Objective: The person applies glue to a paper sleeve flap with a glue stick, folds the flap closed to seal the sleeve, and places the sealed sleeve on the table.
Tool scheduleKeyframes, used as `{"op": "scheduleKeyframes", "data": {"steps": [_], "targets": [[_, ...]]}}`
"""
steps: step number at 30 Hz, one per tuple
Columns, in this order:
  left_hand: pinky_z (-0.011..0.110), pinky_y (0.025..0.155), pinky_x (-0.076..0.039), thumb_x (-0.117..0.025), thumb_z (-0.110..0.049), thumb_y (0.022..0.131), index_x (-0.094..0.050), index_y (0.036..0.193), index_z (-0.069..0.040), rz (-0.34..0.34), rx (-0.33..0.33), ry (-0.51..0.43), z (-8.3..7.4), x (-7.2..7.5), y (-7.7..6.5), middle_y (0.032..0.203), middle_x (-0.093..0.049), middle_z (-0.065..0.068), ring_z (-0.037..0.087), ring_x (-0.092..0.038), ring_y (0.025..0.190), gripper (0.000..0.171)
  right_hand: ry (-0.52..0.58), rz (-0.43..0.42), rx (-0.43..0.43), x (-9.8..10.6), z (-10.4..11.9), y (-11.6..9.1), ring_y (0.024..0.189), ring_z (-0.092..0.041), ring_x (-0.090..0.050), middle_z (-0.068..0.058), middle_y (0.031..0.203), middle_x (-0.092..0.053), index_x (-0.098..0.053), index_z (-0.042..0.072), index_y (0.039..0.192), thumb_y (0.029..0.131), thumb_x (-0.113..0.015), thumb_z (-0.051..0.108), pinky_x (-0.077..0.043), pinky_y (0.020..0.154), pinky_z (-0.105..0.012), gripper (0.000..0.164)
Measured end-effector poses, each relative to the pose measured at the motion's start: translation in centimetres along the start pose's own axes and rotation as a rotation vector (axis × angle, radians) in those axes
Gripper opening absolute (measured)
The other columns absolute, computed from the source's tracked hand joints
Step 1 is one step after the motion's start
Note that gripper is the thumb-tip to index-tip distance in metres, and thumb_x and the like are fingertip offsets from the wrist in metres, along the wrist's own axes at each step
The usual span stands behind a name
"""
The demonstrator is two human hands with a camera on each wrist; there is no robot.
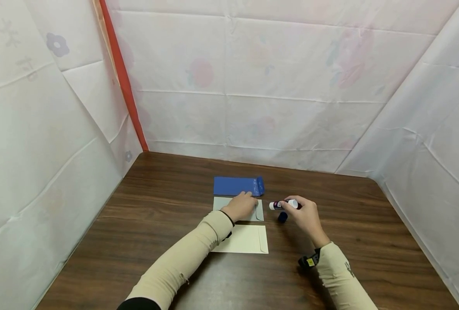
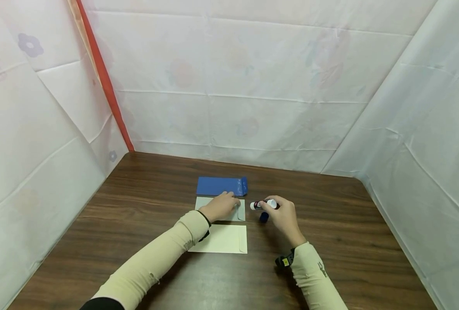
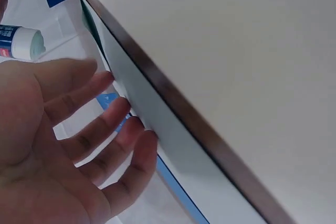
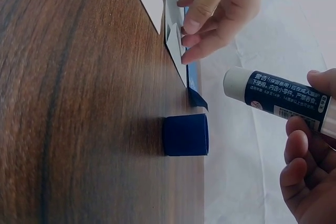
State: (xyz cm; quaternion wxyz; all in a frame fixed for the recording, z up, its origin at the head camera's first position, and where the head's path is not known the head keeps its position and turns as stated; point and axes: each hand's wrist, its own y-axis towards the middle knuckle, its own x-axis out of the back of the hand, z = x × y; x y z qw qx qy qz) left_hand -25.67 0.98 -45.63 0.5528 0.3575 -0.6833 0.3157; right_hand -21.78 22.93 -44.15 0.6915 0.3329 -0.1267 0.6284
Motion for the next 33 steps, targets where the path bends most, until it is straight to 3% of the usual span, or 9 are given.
{"op": "scheduleKeyframes", "data": {"steps": [8,10,16,17,24,33], "targets": [[0.039,0.088,-0.054,-0.064,-0.037,0.094,-0.061,0.129,-0.014,0.056,0.087,0.003,-0.7,-0.1,0.9,0.13,-0.057,0.012,0.028,-0.054,0.116,0.042,0.009,-0.016,0.018,-0.1,0.0,0.0,0.059,-0.009,-0.049,-0.012,0.081,-0.069,-0.074,0.006,0.091,0.084,-0.077,0.021,-0.04,0.051,-0.022,0.017],[0.042,0.086,-0.055,-0.066,-0.04,0.092,-0.059,0.131,-0.014,0.046,0.103,0.016,-0.3,-1.2,1.6,0.131,-0.056,0.014,0.03,-0.053,0.117,0.047,0.009,-0.017,0.022,-0.2,0.0,0.0,0.059,-0.009,-0.049,-0.012,0.081,-0.069,-0.074,0.005,0.091,0.084,-0.077,0.02,-0.04,0.051,-0.022,0.017],[0.043,0.078,-0.057,-0.071,-0.041,0.087,-0.058,0.13,-0.015,0.042,0.129,0.041,-0.1,-2.1,2.3,0.129,-0.055,0.014,0.03,-0.054,0.113,0.052,0.006,-0.026,0.021,-0.3,0.1,0.0,0.059,-0.008,-0.049,-0.012,0.08,-0.07,-0.074,0.005,0.09,0.083,-0.078,0.019,-0.04,0.051,-0.021,0.017],[0.043,0.08,-0.057,-0.071,-0.04,0.088,-0.057,0.132,-0.015,0.068,0.142,0.037,-0.4,-1.4,2.0,0.131,-0.054,0.014,0.03,-0.053,0.115,0.052,0.009,-0.026,0.02,-0.3,0.1,0.0,0.059,-0.008,-0.049,-0.012,0.08,-0.07,-0.074,0.005,0.09,0.083,-0.077,0.019,-0.04,0.051,-0.021,0.016],[0.045,0.085,-0.056,-0.063,-0.042,0.093,-0.056,0.138,-0.017,0.134,0.134,0.082,-0.9,-0.4,1.3,0.137,-0.048,0.014,0.029,-0.048,0.122,0.051,0.014,-0.009,0.013,-0.3,0.3,0.1,0.059,-0.009,-0.049,-0.012,0.081,-0.069,-0.074,0.005,0.092,0.084,-0.077,0.021,-0.04,0.051,-0.022,0.017],[0.041,0.084,-0.055,-0.059,-0.045,0.095,-0.043,0.148,-0.028,0.203,0.136,0.107,-1.4,0.5,1.2,0.139,-0.044,0.013,0.025,-0.044,0.119,0.058,0.012,0.017,0.011,-0.1,0.4,0.0,0.06,-0.009,-0.05,-0.012,0.082,-0.069,-0.074,0.005,0.092,0.085,-0.076,0.023,-0.041,0.051,-0.022,0.02]]}}
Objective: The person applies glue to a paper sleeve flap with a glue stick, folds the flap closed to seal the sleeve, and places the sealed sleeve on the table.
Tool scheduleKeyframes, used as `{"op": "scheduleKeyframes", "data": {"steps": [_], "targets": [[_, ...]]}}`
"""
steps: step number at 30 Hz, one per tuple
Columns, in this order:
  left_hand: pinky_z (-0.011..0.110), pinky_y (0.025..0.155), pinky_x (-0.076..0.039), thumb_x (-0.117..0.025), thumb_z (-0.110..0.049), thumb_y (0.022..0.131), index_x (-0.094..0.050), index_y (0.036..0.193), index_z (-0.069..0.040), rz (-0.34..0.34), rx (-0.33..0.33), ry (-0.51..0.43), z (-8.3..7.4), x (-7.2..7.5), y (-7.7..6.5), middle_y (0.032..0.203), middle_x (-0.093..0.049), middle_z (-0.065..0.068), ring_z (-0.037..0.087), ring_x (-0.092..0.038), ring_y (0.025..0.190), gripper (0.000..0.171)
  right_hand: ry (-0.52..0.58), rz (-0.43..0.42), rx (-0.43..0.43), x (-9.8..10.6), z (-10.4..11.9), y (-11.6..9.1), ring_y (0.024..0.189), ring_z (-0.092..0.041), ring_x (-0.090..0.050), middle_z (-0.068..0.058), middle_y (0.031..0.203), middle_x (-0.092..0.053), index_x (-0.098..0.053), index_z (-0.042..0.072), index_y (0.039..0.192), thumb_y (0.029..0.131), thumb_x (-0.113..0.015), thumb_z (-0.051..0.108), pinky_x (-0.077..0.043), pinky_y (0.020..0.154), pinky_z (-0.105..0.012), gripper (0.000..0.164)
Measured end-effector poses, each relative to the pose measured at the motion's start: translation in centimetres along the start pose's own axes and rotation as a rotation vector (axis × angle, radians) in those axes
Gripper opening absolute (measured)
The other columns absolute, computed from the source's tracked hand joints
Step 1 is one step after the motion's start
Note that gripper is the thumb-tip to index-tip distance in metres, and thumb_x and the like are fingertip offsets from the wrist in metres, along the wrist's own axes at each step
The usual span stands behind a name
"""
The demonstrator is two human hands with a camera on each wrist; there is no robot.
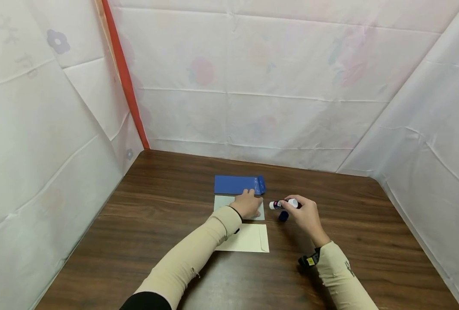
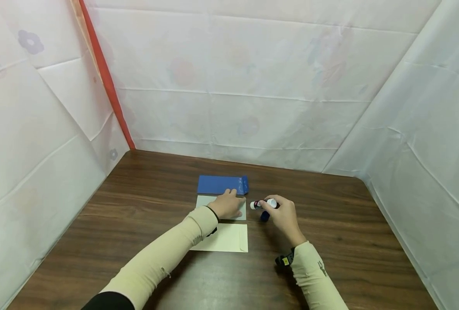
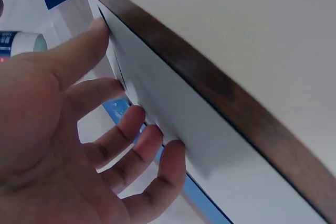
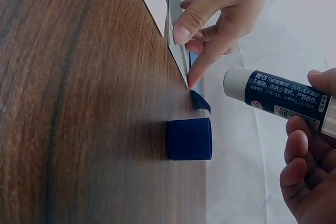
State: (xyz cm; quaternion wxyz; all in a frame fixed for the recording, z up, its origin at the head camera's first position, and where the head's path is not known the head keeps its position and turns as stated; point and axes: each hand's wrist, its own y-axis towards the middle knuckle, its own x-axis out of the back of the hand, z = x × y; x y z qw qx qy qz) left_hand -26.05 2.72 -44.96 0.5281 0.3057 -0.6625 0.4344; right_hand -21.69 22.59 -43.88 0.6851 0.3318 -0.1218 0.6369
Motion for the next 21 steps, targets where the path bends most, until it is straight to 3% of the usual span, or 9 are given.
{"op": "scheduleKeyframes", "data": {"steps": [8,12,15,21], "targets": [[0.041,0.082,-0.055,-0.061,-0.04,0.095,-0.054,0.14,-0.03,-0.044,-0.005,-0.031,-0.7,0.2,0.0,0.136,-0.048,0.012,0.026,-0.047,0.116,0.047,-0.005,-0.007,-0.012,0.2,0.0,0.0,0.06,-0.01,-0.05,-0.012,0.081,-0.069,-0.074,0.005,0.092,0.085,-0.076,0.023,-0.04,0.051,-0.022,0.019],[0.038,0.082,-0.056,-0.065,-0.03,0.094,-0.07,0.119,-0.019,-0.096,-0.059,-0.047,-0.9,0.1,-0.1,0.128,-0.056,0.011,0.026,-0.052,0.112,0.028,-0.011,-0.006,-0.015,0.2,-0.1,-0.1,0.059,-0.01,-0.049,-0.011,0.08,-0.068,-0.074,0.006,0.093,0.085,-0.076,0.024,-0.039,0.051,-0.022,0.019],[0.037,0.083,-0.056,-0.064,-0.021,0.094,-0.073,0.104,-0.014,-0.131,-0.105,-0.019,-1.0,0.1,0.0,0.126,-0.059,0.009,0.024,-0.054,0.112,0.015,-0.013,-0.002,-0.011,0.2,-0.2,-0.1,0.059,-0.009,-0.049,-0.011,0.081,-0.069,-0.074,0.006,0.093,0.086,-0.076,0.024,-0.04,0.05,-0.022,0.02],[0.033,0.092,-0.054,-0.056,-0.007,0.097,-0.073,0.106,-0.012,-0.178,-0.174,0.041,-1.2,0.0,0.4,0.128,-0.063,0.006,0.022,-0.059,0.117,0.02,-0.015,-0.031,0.025,0.3,-0.1,0.3,0.053,-0.008,-0.046,-0.011,0.076,-0.068,-0.074,0.005,0.092,0.085,-0.076,0.023,-0.038,0.047,-0.022,0.019]]}}
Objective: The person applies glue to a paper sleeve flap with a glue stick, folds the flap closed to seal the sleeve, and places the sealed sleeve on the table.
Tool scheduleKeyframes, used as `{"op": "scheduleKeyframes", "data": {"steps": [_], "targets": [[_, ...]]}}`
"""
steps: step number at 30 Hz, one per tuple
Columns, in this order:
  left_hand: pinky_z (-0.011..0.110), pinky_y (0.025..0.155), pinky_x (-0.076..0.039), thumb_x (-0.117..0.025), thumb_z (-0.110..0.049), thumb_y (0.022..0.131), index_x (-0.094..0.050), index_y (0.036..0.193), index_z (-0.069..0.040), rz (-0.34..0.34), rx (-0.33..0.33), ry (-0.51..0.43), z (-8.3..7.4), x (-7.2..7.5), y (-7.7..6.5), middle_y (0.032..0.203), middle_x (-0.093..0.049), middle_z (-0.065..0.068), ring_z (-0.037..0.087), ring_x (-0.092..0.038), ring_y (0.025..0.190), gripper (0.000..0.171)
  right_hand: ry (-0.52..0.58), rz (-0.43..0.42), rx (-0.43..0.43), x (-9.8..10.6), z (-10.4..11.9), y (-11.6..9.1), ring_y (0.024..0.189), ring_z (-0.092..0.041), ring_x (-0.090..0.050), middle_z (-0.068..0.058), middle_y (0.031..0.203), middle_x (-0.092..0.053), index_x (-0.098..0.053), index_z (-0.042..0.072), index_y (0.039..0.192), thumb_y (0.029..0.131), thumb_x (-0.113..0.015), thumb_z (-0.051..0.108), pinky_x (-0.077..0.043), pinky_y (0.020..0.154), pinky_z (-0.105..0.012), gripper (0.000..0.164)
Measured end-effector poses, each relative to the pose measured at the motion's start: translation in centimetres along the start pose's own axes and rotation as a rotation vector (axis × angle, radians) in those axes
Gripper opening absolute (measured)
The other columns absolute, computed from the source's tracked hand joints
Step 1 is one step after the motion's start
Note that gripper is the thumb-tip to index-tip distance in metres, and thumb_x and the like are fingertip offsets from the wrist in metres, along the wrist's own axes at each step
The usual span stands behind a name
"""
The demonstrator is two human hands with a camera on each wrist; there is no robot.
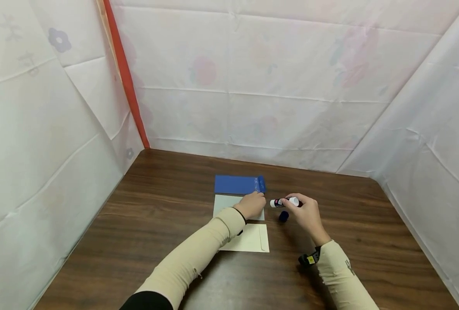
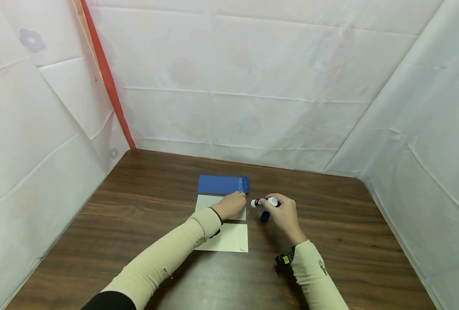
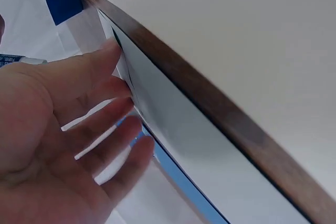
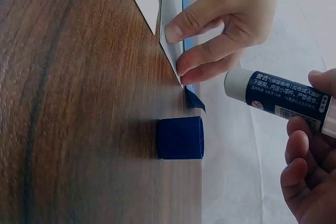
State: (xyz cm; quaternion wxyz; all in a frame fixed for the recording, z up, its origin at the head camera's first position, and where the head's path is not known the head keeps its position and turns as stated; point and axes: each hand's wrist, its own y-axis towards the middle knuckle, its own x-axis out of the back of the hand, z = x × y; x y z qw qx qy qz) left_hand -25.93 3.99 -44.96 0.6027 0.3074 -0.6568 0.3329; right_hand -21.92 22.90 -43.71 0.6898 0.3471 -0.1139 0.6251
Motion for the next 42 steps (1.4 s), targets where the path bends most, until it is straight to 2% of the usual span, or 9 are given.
{"op": "scheduleKeyframes", "data": {"steps": [8,15,21,23,28,34,37,42], "targets": [[0.028,0.094,-0.052,-0.055,-0.006,0.098,-0.073,0.101,-0.011,0.02,-0.019,-0.006,0.0,-0.14,0.05,0.121,-0.066,0.006,0.02,-0.061,0.112,0.019,-0.008,0.027,-0.018,-0.05,-0.13,-0.21,0.056,-0.01,-0.049,-0.012,0.08,-0.07,-0.074,0.007,0.094,0.086,-0.075,0.026,-0.04,0.049,-0.023,0.021],[0.027,0.094,-0.05,-0.065,-0.017,0.092,-0.072,0.091,-0.013,0.039,-0.019,-0.012,0.1,0.07,-0.34,0.122,-0.064,0.005,0.02,-0.059,0.111,0.009,0.01,0.021,-0.037,-0.13,-0.17,-0.12,0.059,-0.011,-0.049,-0.012,0.083,-0.07,-0.074,0.007,0.093,0.086,-0.076,0.027,-0.04,0.05,-0.024,0.022],[0.026,0.096,-0.049,-0.071,-0.029,0.09,-0.072,0.092,-0.014,0.061,-0.014,-0.011,0.19,0.01,-0.21,0.124,-0.064,0.004,0.02,-0.058,0.113,0.016,0.003,0.017,-0.02,-0.22,-0.17,0.01,0.057,-0.01,-0.048,-0.012,0.08,-0.069,-0.074,0.007,0.092,0.085,-0.076,0.027,-0.039,0.05,-0.023,0.021],[0.027,0.096,-0.049,-0.072,-0.03,0.089,-0.072,0.091,-0.014,0.053,-0.02,-0.005,0.25,-0.06,-0.21,0.122,-0.065,0.003,0.02,-0.058,0.112,0.016,0.003,0.015,-0.016,-0.29,-0.18,0.01,0.056,-0.01,-0.047,-0.011,0.077,-0.068,-0.074,0.007,0.092,0.085,-0.076,0.026,-0.039,0.049,-0.023,0.021],[0.027,0.088,-0.053,-0.072,-0.022,0.089,-0.072,0.085,-0.013,-0.029,-0.034,0.005,0.37,-0.48,-0.12,0.11,-0.069,0.003,0.018,-0.064,0.1,0.01,0.013,0.02,-0.007,-0.39,-0.13,0.02,0.054,-0.009,-0.047,-0.011,0.076,-0.067,-0.074,0.007,0.093,0.086,-0.076,0.026,-0.039,0.048,-0.024,0.021],[0.028,0.073,-0.056,-0.059,-0.01,0.096,-0.073,0.092,-0.01,-0.131,-0.038,0.006,0.31,-0.82,0.14,0.091,-0.073,0.003,0.016,-0.069,0.082,0.015,0.021,0.016,-0.003,-0.46,-0.09,0.14,0.056,-0.01,-0.048,-0.012,0.079,-0.068,-0.074,0.006,0.092,0.086,-0.076,0.025,-0.039,0.049,-0.023,0.02],[0.029,0.071,-0.057,-0.057,-0.011,0.098,-0.073,0.092,-0.009,-0.137,-0.031,-0.002,0.32,-0.75,0.24,0.088,-0.073,0.003,0.016,-0.07,0.08,0.017,0.023,0.016,-0.005,-0.43,0.03,0.25,0.056,-0.01,-0.048,-0.012,0.078,-0.068,-0.074,0.006,0.092,0.086,-0.075,0.025,-0.039,0.049,-0.023,0.02],[0.028,0.077,-0.056,-0.056,-0.01,0.098,-0.073,0.092,-0.009,-0.114,-0.045,-0.017,0.49,-0.6,0.18,0.091,-0.072,0.004,0.017,-0.068,0.084,0.018,0.021,0.021,-0.009,-0.43,0.09,0.3,0.055,-0.01,-0.047,-0.012,0.078,-0.068,-0.074,0.006,0.093,0.086,-0.075,0.027,-0.039,0.049,-0.023,0.022]]}}
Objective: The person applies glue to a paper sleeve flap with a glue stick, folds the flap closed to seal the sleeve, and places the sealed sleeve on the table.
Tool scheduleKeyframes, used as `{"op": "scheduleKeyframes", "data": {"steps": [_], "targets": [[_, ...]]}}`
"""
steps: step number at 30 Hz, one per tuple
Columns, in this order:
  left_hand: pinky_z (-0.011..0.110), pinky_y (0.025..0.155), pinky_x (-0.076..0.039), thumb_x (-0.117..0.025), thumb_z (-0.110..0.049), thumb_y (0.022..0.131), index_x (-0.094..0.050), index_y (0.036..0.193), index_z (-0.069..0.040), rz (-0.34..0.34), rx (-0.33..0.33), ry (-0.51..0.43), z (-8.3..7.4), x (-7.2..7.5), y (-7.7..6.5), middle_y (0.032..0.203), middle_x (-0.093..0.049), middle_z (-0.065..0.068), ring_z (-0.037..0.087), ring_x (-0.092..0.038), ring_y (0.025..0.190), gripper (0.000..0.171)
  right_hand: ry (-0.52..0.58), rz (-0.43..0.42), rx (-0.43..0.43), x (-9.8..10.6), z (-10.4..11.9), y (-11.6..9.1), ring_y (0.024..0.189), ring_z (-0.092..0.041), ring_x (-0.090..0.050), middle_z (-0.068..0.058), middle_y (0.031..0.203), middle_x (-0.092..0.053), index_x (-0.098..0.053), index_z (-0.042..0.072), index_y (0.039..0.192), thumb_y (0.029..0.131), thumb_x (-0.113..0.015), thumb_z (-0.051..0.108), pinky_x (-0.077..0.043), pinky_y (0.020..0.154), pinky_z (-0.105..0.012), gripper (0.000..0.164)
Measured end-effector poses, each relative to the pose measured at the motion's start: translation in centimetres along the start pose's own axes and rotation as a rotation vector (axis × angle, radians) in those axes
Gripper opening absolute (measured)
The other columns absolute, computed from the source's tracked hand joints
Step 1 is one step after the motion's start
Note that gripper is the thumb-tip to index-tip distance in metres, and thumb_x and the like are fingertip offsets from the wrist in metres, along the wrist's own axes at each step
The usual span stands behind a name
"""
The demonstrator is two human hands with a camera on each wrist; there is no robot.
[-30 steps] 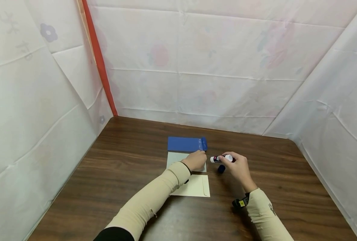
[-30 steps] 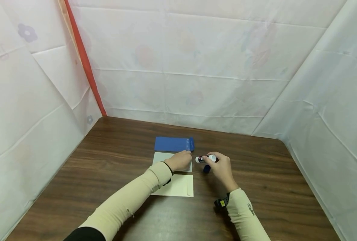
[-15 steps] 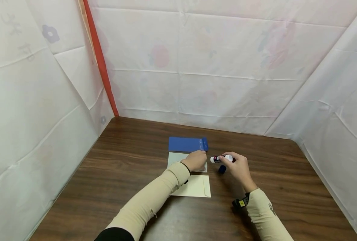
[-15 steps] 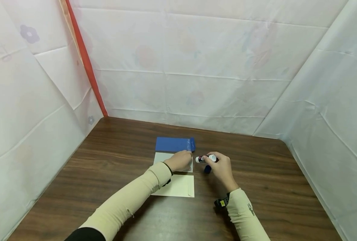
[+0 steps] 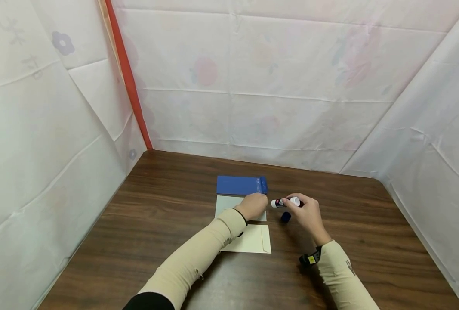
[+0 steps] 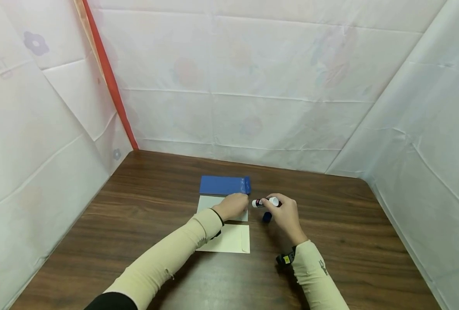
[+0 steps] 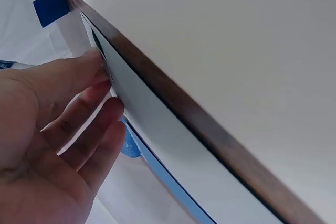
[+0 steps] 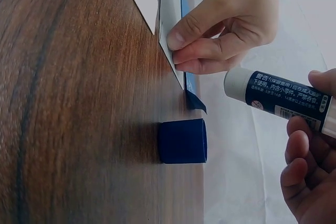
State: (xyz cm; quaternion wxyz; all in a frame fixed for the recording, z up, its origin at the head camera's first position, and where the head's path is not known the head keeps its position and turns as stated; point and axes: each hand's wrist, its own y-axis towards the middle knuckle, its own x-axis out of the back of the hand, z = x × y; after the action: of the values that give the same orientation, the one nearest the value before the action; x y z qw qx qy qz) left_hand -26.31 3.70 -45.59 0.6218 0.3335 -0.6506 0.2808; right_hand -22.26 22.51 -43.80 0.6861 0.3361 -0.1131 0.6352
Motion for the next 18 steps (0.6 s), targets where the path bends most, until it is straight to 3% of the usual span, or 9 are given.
{"op": "scheduleKeyframes", "data": {"steps": [11,14,18], "targets": [[0.027,0.084,-0.052,-0.069,-0.016,0.09,-0.072,0.086,-0.011,0.062,0.004,-0.046,0.19,0.31,-0.54,0.096,-0.068,0.003,0.017,-0.062,0.093,0.006,0.002,0.002,0.005,-0.21,0.11,0.08,0.057,-0.01,-0.048,-0.013,0.08,-0.069,-0.074,0.006,0.093,0.086,-0.075,0.026,-0.039,0.049,-0.023,0.021],[0.027,0.086,-0.052,-0.071,-0.021,0.089,-0.072,0.087,-0.012,0.075,0.015,-0.044,0.19,0.31,-0.57,0.1,-0.067,0.003,0.018,-0.061,0.097,0.01,0.0,0.011,0.004,-0.25,0.09,0.08,0.057,-0.01,-0.049,-0.013,0.081,-0.07,-0.074,0.006,0.094,0.087,-0.075,0.027,-0.04,0.049,-0.023,0.022],[0.027,0.088,-0.052,-0.073,-0.029,0.088,-0.071,0.099,-0.01,0.095,0.02,-0.02,0.16,0.2,-0.47,0.107,-0.066,0.004,0.019,-0.06,0.101,0.022,0.004,0.022,-0.003,-0.3,0.03,0.08,0.057,-0.011,-0.049,-0.013,0.081,-0.07,-0.074,0.007,0.094,0.087,-0.074,0.028,-0.04,0.049,-0.024,0.023]]}}
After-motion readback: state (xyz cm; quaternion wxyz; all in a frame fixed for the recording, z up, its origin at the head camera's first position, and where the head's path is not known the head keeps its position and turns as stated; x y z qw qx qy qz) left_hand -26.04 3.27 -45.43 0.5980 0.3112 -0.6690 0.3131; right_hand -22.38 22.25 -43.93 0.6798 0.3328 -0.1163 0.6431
